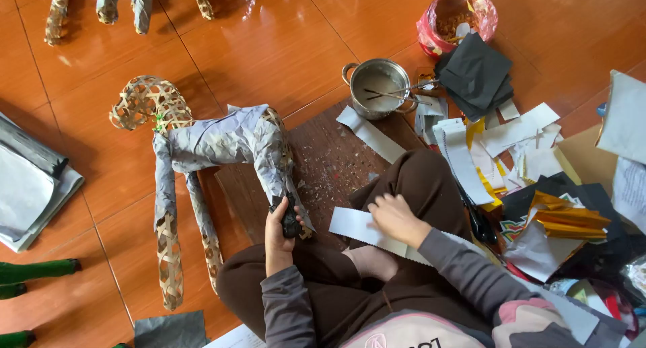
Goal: Decorating a paper-mache giraffe by cutting paper strips and wrapping purple film around its legs
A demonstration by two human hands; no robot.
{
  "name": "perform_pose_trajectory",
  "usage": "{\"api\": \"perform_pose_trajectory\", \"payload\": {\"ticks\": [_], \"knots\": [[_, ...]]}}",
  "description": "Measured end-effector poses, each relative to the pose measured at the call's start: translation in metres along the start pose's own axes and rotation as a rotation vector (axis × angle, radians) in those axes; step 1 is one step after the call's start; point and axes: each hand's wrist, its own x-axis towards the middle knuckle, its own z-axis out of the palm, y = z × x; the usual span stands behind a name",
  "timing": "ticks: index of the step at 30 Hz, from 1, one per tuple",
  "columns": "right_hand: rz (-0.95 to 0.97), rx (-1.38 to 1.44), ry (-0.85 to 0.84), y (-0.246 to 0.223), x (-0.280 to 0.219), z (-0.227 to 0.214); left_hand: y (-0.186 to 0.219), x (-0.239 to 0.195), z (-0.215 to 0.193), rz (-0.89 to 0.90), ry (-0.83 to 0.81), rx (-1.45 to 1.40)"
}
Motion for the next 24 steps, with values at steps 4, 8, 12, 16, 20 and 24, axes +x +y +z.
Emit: {"api": "perform_pose_trajectory", "payload": {"ticks": [4, 8, 12, 16, 20, 24], "knots": [[0.058, -0.146, -0.106, 0.008, 0.007, 0.041, 0.004, -0.008, 0.009, 0.022, 0.014, 0.004], [0.111, -0.081, -0.106, 0.017, 0.024, 0.057, 0.006, -0.011, 0.013, 0.041, 0.008, 0.013], [0.164, 0.146, -0.052, 0.023, 0.028, 0.062, 0.004, -0.009, 0.009, 0.027, 0.015, 0.013], [0.174, 0.216, 0.100, 0.025, 0.026, 0.052, 0.004, -0.010, 0.009, 0.020, 0.015, 0.009], [0.331, 0.612, 0.298, 0.043, 0.032, -0.047, 0.010, -0.022, 0.021, 0.020, 0.029, 0.027], [0.344, 0.447, 0.541, 0.134, 0.070, -0.101, 0.007, -0.027, 0.021, 0.027, 0.048, 0.043]]}}
